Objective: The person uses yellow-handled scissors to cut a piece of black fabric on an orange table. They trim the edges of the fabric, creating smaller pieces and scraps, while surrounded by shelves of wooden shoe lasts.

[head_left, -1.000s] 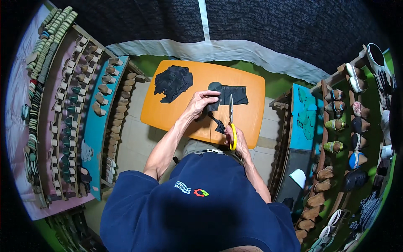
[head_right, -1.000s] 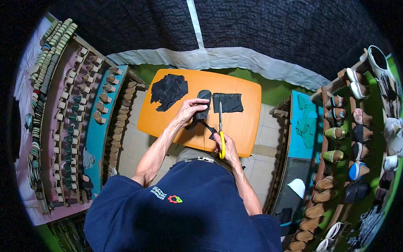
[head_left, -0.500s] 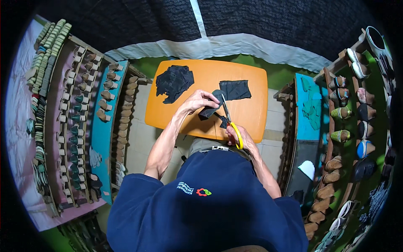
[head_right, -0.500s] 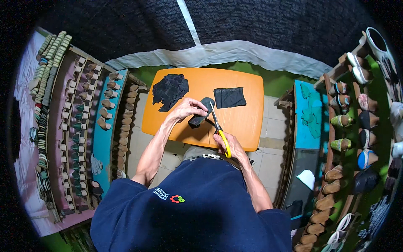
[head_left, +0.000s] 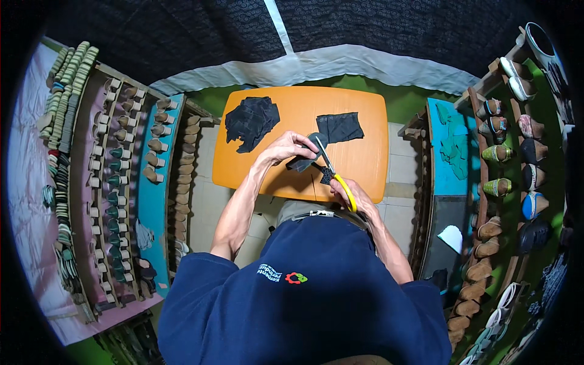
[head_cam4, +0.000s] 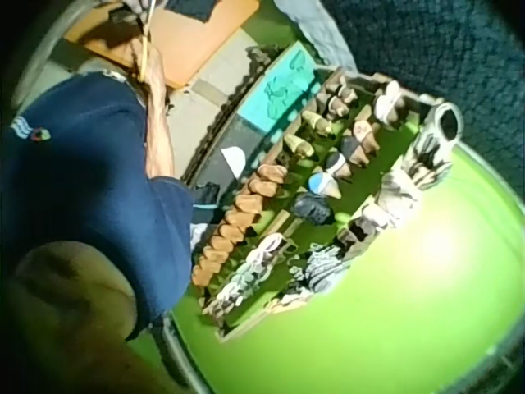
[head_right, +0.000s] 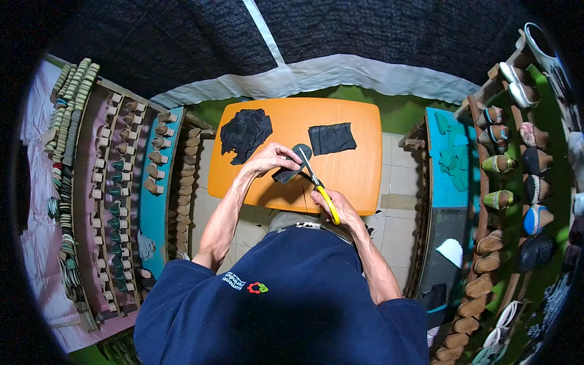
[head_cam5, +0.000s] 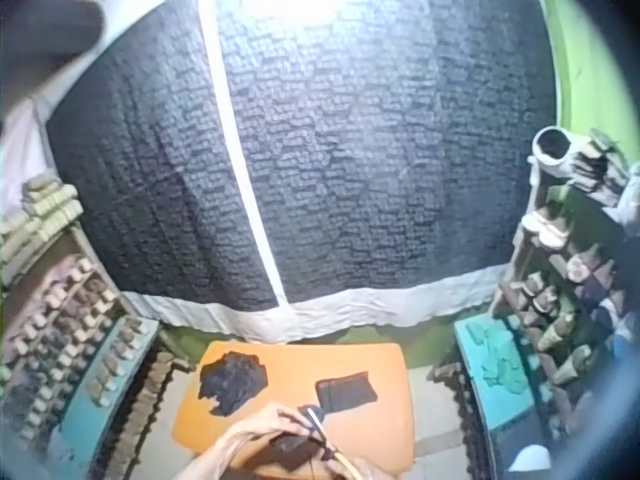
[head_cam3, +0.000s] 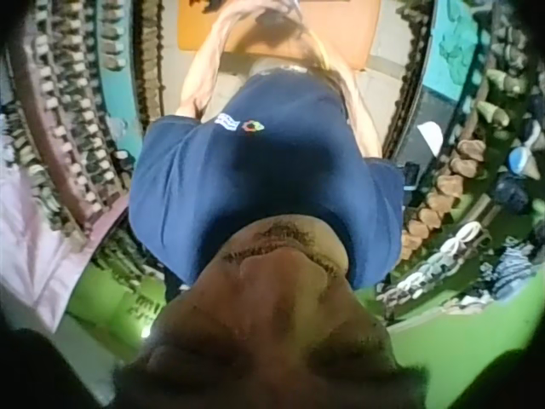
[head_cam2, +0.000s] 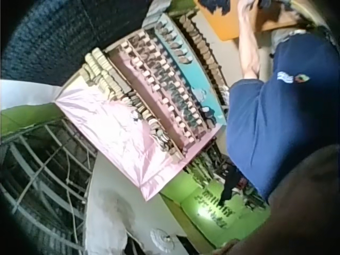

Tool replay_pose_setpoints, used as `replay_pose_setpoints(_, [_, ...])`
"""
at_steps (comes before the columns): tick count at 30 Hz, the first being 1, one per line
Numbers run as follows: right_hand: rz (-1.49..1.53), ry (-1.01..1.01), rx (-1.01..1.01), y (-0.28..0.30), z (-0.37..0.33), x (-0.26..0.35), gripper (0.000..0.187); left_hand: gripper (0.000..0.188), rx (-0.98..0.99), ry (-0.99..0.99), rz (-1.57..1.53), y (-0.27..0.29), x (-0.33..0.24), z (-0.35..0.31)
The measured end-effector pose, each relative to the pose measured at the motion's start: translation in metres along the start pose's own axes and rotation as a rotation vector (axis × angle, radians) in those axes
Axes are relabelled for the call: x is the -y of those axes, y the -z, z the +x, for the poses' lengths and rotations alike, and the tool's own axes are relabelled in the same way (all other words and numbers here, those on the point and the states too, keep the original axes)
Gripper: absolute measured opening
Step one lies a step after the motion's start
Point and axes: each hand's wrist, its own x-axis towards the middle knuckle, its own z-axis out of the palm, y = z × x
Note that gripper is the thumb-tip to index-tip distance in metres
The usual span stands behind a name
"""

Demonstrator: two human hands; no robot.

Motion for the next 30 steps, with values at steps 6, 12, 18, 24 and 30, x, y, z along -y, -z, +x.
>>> replay_pose_setpoints(6, [0.000,0.036,-0.035,0.002,0.003,-0.007,0.050,0.022,-0.018,-0.006,0.013,-0.002,0.001,0.001])
replay_pose_setpoints(12, [0.144,0.028,-0.027,0.001,0.011,-0.024,0.049,0.022,-0.034,-0.016,-0.035,-0.004,0.005,0.003])
replay_pose_setpoints(18, [0.287,0.014,-0.020,0.000,0.006,-0.017,0.049,0.032,-0.242,-0.063,-0.245,-0.019,0.004,-0.001])
replay_pose_setpoints(24, [0.327,-0.014,0.025,-0.003,0.016,-0.029,0.054,0.034,-0.210,-0.042,-0.285,-0.029,0.006,-0.003])
replay_pose_setpoints(30, [0.343,0.004,0.003,-0.006,0.017,-0.024,0.054,0.035,-0.236,-0.041,-0.281,-0.033,0.008,-0.005])
